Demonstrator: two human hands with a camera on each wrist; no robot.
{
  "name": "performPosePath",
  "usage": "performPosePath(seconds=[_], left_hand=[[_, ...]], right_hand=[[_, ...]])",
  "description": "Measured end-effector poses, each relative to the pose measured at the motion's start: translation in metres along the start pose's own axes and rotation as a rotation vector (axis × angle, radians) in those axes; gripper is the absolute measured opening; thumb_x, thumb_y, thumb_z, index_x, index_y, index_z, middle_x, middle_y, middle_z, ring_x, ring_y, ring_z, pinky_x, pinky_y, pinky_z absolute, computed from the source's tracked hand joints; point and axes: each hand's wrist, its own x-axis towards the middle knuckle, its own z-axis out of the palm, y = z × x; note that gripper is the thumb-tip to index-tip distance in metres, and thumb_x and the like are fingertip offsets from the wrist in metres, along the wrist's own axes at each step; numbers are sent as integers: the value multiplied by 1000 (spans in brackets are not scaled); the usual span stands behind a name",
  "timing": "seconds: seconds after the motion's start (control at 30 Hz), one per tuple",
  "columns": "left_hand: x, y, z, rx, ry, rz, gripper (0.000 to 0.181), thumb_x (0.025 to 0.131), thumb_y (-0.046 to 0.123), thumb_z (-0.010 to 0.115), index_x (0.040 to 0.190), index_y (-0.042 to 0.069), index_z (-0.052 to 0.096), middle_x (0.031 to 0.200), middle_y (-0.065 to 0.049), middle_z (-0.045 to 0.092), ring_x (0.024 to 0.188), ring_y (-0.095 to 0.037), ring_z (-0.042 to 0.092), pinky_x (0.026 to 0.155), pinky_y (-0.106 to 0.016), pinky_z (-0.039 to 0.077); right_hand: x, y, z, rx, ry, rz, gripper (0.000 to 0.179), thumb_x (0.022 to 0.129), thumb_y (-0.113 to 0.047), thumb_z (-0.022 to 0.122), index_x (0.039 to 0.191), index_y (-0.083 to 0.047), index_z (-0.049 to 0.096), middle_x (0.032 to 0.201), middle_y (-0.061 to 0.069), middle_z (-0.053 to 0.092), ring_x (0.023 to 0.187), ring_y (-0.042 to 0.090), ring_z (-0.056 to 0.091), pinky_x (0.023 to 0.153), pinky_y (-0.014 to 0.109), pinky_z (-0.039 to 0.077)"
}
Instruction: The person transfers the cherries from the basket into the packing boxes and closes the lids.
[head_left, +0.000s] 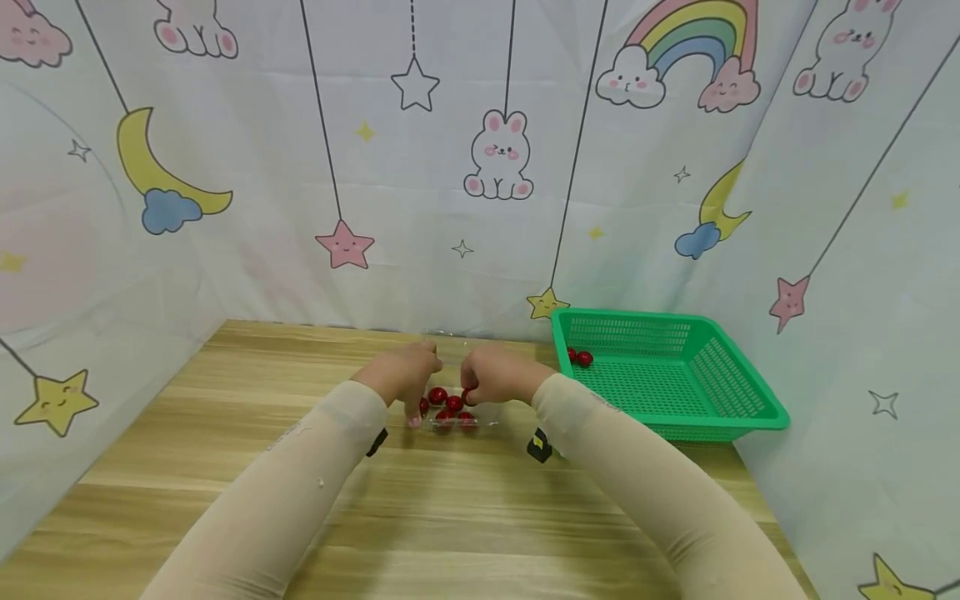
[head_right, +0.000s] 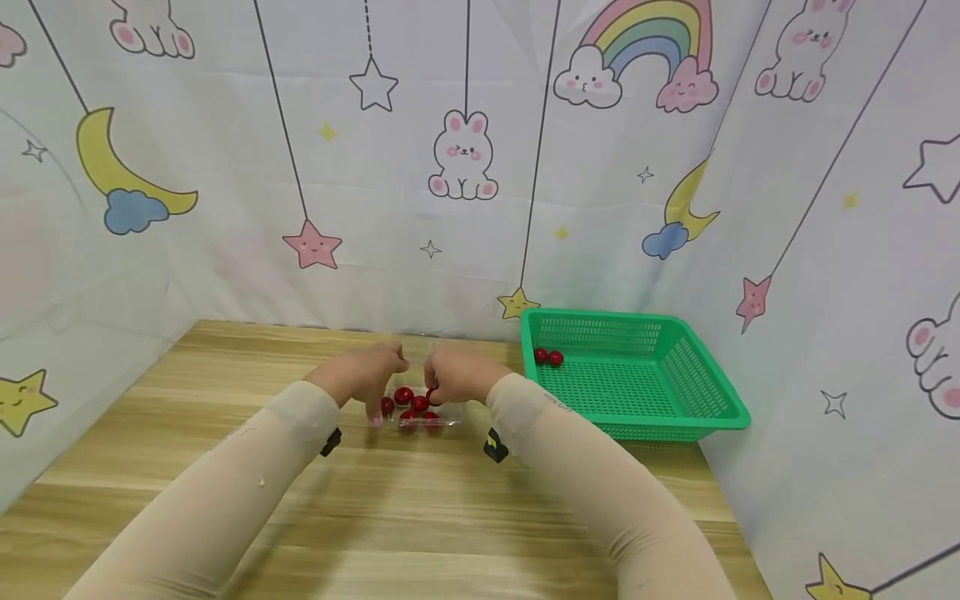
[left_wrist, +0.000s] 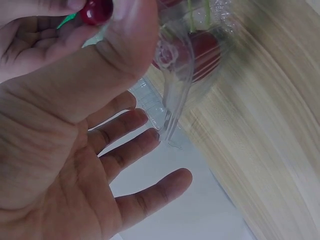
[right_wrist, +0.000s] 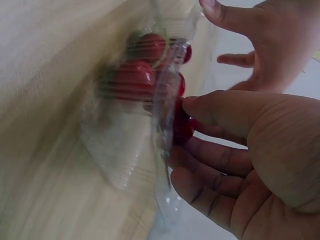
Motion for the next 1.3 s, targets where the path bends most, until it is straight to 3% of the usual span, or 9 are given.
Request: performPosePath(seconds=[0.3, 0.5, 0.8, 1.03, 1.3], left_hand=[[-1, 1, -1, -1, 0, 4, 105, 76, 25, 108, 166, 4, 58, 175, -23, 44, 161, -41, 49, 126, -55, 54], [-1, 3, -3, 8, 3, 14, 104, 76, 25, 109, 164, 3, 59, 175, -23, 45, 162, -42, 49, 127, -55, 53], [-3, 2, -2, -15, -3, -11, 103, 77, 23, 108, 165, 5, 59, 175, -21, 45, 161, -41, 50, 126, -56, 54], [-1, 3, 1, -1, -6, -6, 102, 79, 22, 107, 166, 5, 57, 178, -22, 42, 165, -42, 45, 131, -55, 49], [0, 2, 0, -13, -5, -5, 104, 78, 21, 107, 167, 5, 56, 181, -23, 38, 168, -44, 41, 133, -57, 46]], right_hand=[[13, -7, 18, 4, 31, -37, 9, 104, -15, 83, 106, -7, 85, 103, 3, 83, 95, 17, 75, 94, 39, 67], [12, -10, 17, 34, 48, -43, 8, 104, -13, 81, 106, -5, 84, 106, 6, 84, 98, 20, 76, 95, 41, 66], [-14, 12, -19, 83, 64, 75, 19, 113, -23, 72, 122, -10, 82, 122, 8, 81, 112, 25, 77, 102, 46, 66], [-44, 40, -48, 129, 135, 171, 22, 116, -28, 68, 126, -13, 80, 129, 7, 79, 117, 25, 76, 104, 50, 65], [-68, 74, -66, 130, 216, 266, 22, 116, -25, 66, 126, -11, 80, 130, 11, 79, 117, 30, 76, 105, 53, 64]])
